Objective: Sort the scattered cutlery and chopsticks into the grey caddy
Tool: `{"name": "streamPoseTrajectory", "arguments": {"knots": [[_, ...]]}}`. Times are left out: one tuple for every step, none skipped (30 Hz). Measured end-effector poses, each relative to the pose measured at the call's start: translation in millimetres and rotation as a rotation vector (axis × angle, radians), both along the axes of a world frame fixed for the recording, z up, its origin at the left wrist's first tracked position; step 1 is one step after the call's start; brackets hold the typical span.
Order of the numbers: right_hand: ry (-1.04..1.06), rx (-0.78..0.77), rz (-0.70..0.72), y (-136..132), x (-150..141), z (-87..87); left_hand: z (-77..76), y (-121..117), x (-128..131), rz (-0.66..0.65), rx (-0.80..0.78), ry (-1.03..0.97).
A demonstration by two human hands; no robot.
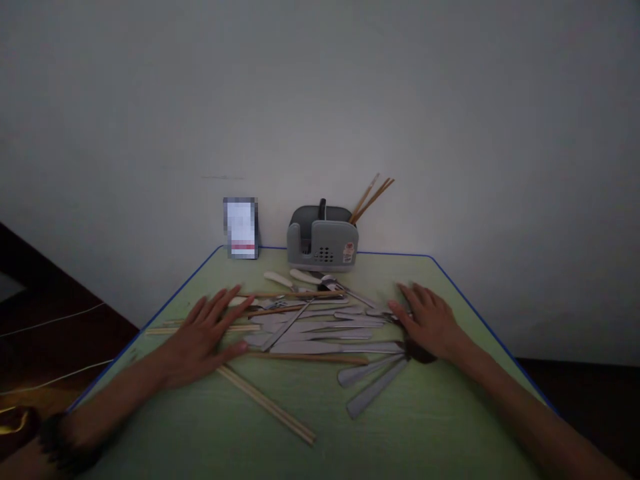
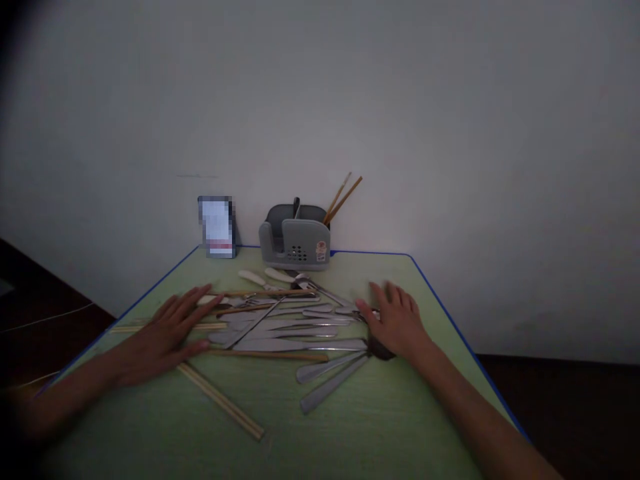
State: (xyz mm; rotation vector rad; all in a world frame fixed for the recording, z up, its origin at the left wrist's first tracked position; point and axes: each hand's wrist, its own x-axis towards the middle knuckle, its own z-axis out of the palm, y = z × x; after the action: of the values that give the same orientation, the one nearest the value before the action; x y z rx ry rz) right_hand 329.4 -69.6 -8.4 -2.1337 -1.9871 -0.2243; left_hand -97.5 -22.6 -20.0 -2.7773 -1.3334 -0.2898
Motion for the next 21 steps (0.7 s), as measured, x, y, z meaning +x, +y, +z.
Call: {"name": "streamPoseTrajectory", "arguments": {"knots": [[0.005,-0.048,-0.018,0.1,-0.1,-7.2,-4.7,-2.4,0.5,0.026,-0.004,-0.007],[0.013,-0.083,-0.022,1.2,-3.3,-12.7,-7.5,-4.4,4.5,0.038,-0.010,-0.019],[0.022,-0.110,-0.015,3.0,-8.8,-16.0,-8.5,-6.1,11.1,0.040,-0.015,-0.034],[0.032,-0.125,0.011,5.0,-15.9,-17.4,-8.1,-7.5,19.4,0.033,-0.023,-0.046],[0.042,-0.136,0.047,7.2,-23.6,-17.2,-6.7,-8.7,28.4,0.024,-0.027,-0.055],[0.051,-0.145,0.090,9.2,-31.4,-15.7,-4.9,-9.8,37.3,0.013,-0.027,-0.064],[0.060,-0.152,0.138,11.1,-38.6,-13.4,-3.2,-10.9,45.6,0.001,-0.024,-0.071],[0.067,-0.155,0.181,12.8,-45.2,-10.6,-1.9,-12.0,52.8,-0.009,-0.023,-0.076],[0.068,-0.150,0.216,14.5,-51.2,-7.3,-0.9,-13.1,59.0,-0.022,-0.021,-0.080],[0.063,-0.132,0.237,16.3,-56.8,-3.8,-0.4,-14.1,64.1,-0.037,-0.024,-0.081],[0.054,-0.103,0.252,18.6,-62.4,-0.1,-0.1,-14.8,68.3,-0.052,-0.024,-0.085],[0.044,-0.068,0.264,21.5,-68.2,3.7,0.3,-15.1,71.8,-0.066,-0.026,-0.088],[0.040,-0.029,0.281,25.1,-74.3,7.3,1.0,-14.4,74.9,-0.081,-0.026,-0.091],[0.045,0.004,0.314,29.5,-80.8,10.3,2.1,-12.7,77.8,-0.093,-0.024,-0.095],[0.068,0.023,0.357,34.3,-87.3,12.4,3.7,-9.5,80.6,-0.104,-0.021,-0.097],[0.100,0.028,0.407,39.5,-93.6,13.4,5.9,-4.9,83.4,-0.113,-0.018,-0.100],[0.130,0.019,0.451,44.4,-99.2,13.2,8.4,1.1,86.4,-0.116,-0.014,-0.106],[0.160,-0.004,0.475,48.7,-103.7,12.0,11.0,8.0,89.6,-0.115,-0.013,-0.114],[0.186,-0.031,0.490,51.8,-106.7,10.0,13.5,15.5,92.9,-0.104,-0.014,-0.130],[0.206,-0.056,0.504,53.5,-108.0,7.8,15.5,23.0,96.2,-0.084,-0.020,-0.153],[0.221,-0.076,0.515,53.6,-107.7,5.8,16.8,29.7,99.5,-0.088,-0.028,-0.165]]}}
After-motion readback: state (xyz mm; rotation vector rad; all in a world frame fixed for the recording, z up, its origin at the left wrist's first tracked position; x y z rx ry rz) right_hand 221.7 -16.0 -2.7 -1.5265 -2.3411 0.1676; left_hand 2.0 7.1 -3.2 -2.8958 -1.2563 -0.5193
